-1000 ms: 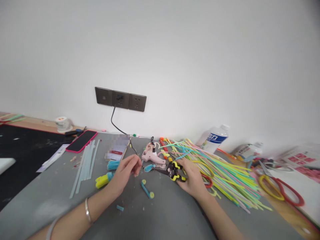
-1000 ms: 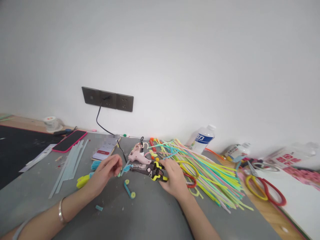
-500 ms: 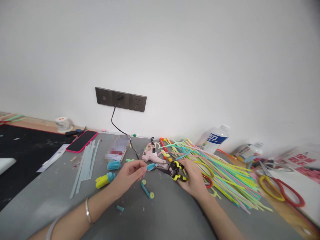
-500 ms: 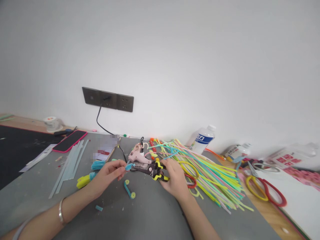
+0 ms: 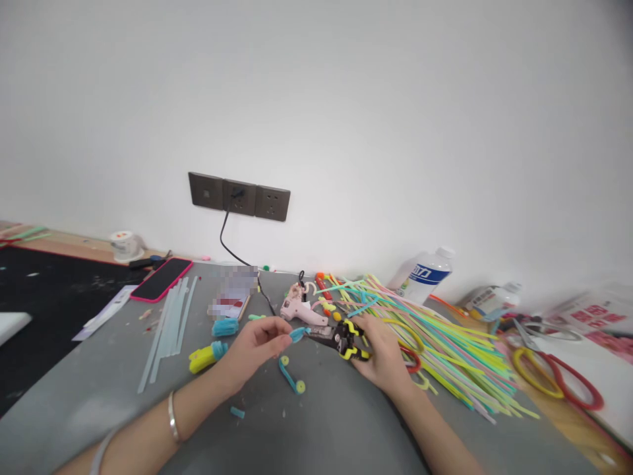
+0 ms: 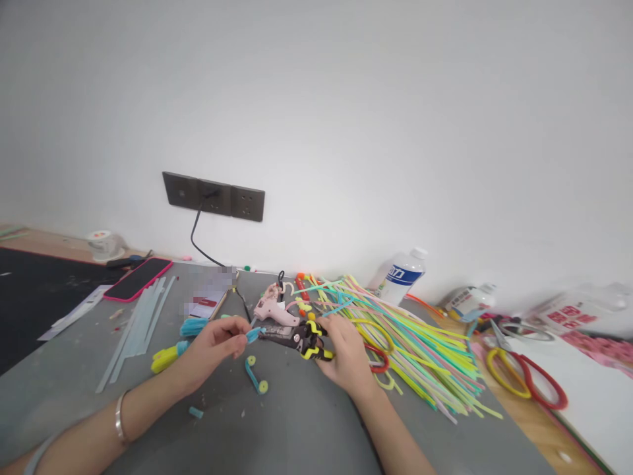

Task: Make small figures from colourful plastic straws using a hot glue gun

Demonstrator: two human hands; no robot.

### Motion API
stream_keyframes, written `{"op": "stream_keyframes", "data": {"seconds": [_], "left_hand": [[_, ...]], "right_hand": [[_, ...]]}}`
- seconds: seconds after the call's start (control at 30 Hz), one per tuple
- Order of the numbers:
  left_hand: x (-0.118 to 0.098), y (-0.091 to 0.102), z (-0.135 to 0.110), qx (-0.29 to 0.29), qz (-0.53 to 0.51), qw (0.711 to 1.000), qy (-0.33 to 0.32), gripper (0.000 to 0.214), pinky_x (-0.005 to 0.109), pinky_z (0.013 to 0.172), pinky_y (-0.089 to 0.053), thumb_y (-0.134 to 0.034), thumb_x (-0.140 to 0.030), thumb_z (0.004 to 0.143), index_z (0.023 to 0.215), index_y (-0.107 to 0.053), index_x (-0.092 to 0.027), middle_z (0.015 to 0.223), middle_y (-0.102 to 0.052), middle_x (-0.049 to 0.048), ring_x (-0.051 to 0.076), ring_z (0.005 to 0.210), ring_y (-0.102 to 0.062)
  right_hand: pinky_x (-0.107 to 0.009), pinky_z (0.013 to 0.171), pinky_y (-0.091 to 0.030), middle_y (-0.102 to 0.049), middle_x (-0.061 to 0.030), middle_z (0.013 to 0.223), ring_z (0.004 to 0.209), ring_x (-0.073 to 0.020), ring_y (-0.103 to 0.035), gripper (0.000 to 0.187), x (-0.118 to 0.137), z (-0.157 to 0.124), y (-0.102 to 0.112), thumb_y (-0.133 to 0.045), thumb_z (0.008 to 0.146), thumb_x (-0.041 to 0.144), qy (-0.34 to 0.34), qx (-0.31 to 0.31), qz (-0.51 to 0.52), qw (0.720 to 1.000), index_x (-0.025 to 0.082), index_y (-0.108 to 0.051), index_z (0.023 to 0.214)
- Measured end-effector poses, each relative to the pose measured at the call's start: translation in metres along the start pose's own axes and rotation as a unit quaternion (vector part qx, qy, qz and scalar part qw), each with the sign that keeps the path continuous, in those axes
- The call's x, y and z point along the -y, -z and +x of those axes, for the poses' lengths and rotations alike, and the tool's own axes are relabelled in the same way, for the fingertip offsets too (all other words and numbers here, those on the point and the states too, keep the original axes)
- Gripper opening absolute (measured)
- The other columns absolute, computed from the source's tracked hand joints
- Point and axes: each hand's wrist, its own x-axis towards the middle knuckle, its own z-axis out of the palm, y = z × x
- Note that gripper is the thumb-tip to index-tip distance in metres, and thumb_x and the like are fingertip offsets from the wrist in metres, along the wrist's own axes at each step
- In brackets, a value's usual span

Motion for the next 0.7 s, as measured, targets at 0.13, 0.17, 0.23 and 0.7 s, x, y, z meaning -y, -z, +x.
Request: {"op": "stream_keyframes", "data": {"seconds": [0.13,0.17,0.23,0.7], "left_hand": [[0.0004,0.0005,0.0003,-0.004,-0.011,1.0,0.007,0.037,0.021,0.056,-0.032,-0.077,-0.049,0.072,0.076,-0.065,-0.015,0.061,-0.047,-0.0046,0.008,0.058,-0.038],[0.0,0.0005,0.0005,-0.005,-0.013,1.0,0.009,0.036,0.021,0.056,-0.032,-0.078,-0.048,0.071,0.075,-0.065,-0.015,0.061,-0.048,-0.0044,0.008,0.058,-0.038],[-0.0011,0.0002,0.0007,-0.006,-0.018,1.0,0.011,0.035,0.021,0.057,-0.033,-0.079,-0.047,0.07,0.073,-0.065,-0.015,0.062,-0.049,-0.0039,0.008,0.059,-0.038],[0.005,0.0021,0.0018,-0.01,-0.008,1.0,0.028,0.031,0.023,0.056,-0.03,-0.075,-0.043,0.072,0.069,-0.062,-0.015,0.057,-0.047,-0.0043,0.009,0.056,-0.037]], "right_hand": [[-0.033,0.066,-0.046,-0.062,-0.0089,0.09,0.08,-0.0253,-0.06,0.036,-0.0003,-0.0003,0.0002,-0.056,0.077,0.015,-0.002,0.007,0.0,1.0,0.02,-0.05,0.112],[-0.033,0.066,-0.046,-0.062,-0.009,0.09,0.08,-0.0254,-0.06,0.037,-0.0003,-0.0004,0.0003,-0.057,0.077,0.015,-0.002,0.006,0.001,1.0,0.02,-0.05,0.113],[-0.033,0.066,-0.046,-0.062,-0.0088,0.09,0.08,-0.0253,-0.061,0.038,-0.0003,-0.0005,0.0004,-0.057,0.076,0.015,-0.003,0.004,0.001,1.0,0.021,-0.05,0.113],[-0.036,0.069,-0.044,-0.058,-0.0073,0.091,0.079,-0.0251,-0.055,0.042,0.0016,0.0032,0.0032,-0.059,0.072,0.018,-0.009,-0.021,0.002,1.0,0.021,-0.048,0.112]]}}
